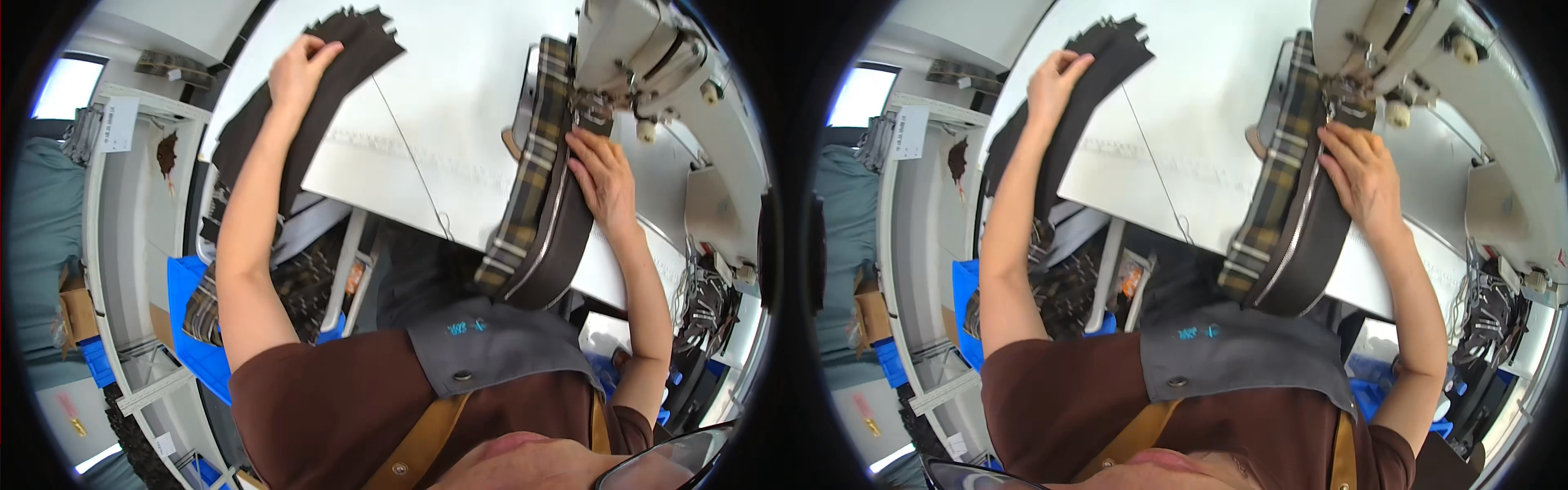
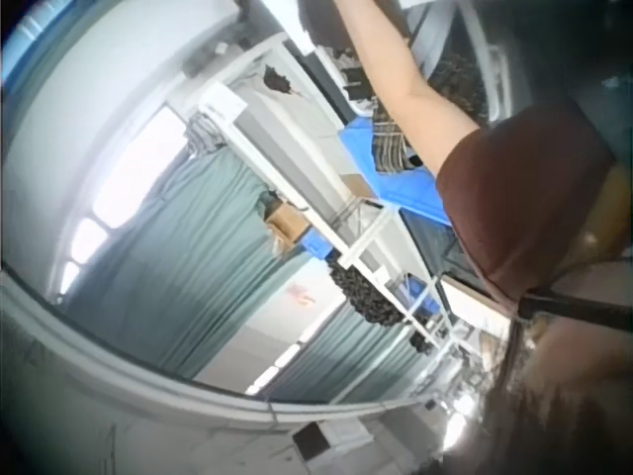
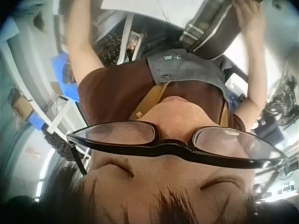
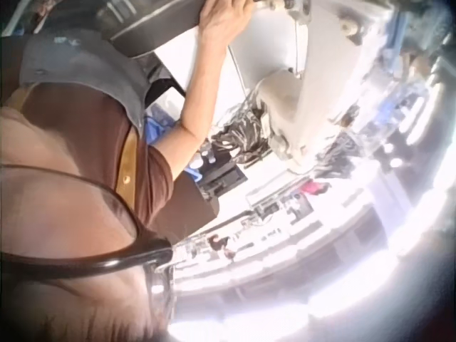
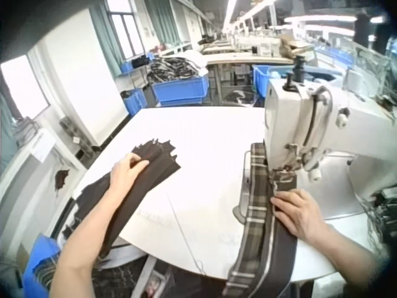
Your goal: The person operates a sewing machine to attach zippers to plaid fabric pieces. They guide the fabric under the needle, stitch along the zipper edges, and trim excess thread. The person also uses pliers to adjust the zipper pull and inspects the finished seams.
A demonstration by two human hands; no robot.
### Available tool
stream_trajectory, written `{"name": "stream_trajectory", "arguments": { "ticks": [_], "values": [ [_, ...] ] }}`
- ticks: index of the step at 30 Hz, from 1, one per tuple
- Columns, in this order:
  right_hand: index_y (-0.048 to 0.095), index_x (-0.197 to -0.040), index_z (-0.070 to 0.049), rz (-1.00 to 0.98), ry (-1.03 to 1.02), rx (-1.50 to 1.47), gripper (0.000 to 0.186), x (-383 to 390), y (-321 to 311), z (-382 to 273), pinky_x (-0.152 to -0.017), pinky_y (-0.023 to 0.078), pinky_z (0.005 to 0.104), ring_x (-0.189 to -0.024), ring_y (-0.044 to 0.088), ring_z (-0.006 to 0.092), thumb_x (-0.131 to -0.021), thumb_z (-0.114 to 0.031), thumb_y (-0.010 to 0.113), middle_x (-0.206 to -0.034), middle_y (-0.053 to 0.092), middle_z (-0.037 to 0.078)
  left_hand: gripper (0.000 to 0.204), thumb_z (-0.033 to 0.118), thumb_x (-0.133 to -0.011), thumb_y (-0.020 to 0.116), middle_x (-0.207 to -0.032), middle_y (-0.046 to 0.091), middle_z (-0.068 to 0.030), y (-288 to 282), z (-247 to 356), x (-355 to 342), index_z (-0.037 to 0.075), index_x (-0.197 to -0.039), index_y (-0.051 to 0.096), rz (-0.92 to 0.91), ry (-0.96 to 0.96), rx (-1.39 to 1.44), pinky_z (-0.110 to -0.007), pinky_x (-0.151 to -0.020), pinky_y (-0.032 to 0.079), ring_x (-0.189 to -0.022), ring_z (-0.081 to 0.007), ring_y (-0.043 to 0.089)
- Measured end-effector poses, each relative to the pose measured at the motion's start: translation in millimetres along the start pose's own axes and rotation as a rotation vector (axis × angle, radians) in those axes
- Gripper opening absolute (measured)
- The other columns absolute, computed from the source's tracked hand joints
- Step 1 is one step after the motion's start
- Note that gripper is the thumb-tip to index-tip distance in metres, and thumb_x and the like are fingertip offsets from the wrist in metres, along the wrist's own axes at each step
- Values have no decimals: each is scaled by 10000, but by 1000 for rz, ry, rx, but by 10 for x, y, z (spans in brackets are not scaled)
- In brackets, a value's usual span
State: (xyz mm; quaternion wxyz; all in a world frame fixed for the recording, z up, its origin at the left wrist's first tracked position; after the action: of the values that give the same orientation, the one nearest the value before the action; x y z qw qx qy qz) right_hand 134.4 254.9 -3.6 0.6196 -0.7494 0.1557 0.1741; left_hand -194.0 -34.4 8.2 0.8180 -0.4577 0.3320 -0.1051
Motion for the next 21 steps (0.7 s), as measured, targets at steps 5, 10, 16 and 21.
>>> {"name": "stream_trajectory", "arguments": {
  "ticks": [5,10,16,21],
  "values": [
    [664,-1088,-67,50,-19,-4,274,-19,-25,-83,-843,487,333,-962,580,251,-820,-124,666,-1124,634,42,320,253,-849,704,-964,696,-49,93,-503,-65,41,-1087,694,-83,-160,543,-206,-770,476,-854,-86,622],
    [671,-1086,-90,56,-26,24,263,5,15,-51,-838,494,330,-968,588,230,-831,-151,660,-1120,638,21,207,105,-857,655,-825,681,-109,-77,-311,-17,-77,-948,692,326,-289,718,-299,-738,479,-769,-172,608],
    [675,-1081,-93,88,-26,37,260,33,0,-30,-839,498,333,-972,592,231,-829,-155,663,-1110,644,20,200,167,-817,708,-1012,705,-97,-244,1157,784,62,-987,719,223,836,-159,-282,-795,510,-836,-202,671],
    [678,-1056,-73,102,-57,41,257,-3,13,-50,-832,494,324,-935,590,229,-817,-168,676,-1089,645,35,207,167,-775,707,-1030,663,-118,-83,1802,1520,28,-919,653,-239,642,130,-371,-747,514,-833,-257,649]
  ]
}}
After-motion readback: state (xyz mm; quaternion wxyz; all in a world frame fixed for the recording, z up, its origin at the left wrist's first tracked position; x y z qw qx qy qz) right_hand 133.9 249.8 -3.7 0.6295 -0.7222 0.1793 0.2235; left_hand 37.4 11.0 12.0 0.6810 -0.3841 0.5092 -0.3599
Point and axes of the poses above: each hand's wrist, its own x-axis away from the middle knuckle, its own y-axis out of the palm, z = x × y, the point moved 3 cm from there along -x, towards the middle knuckle
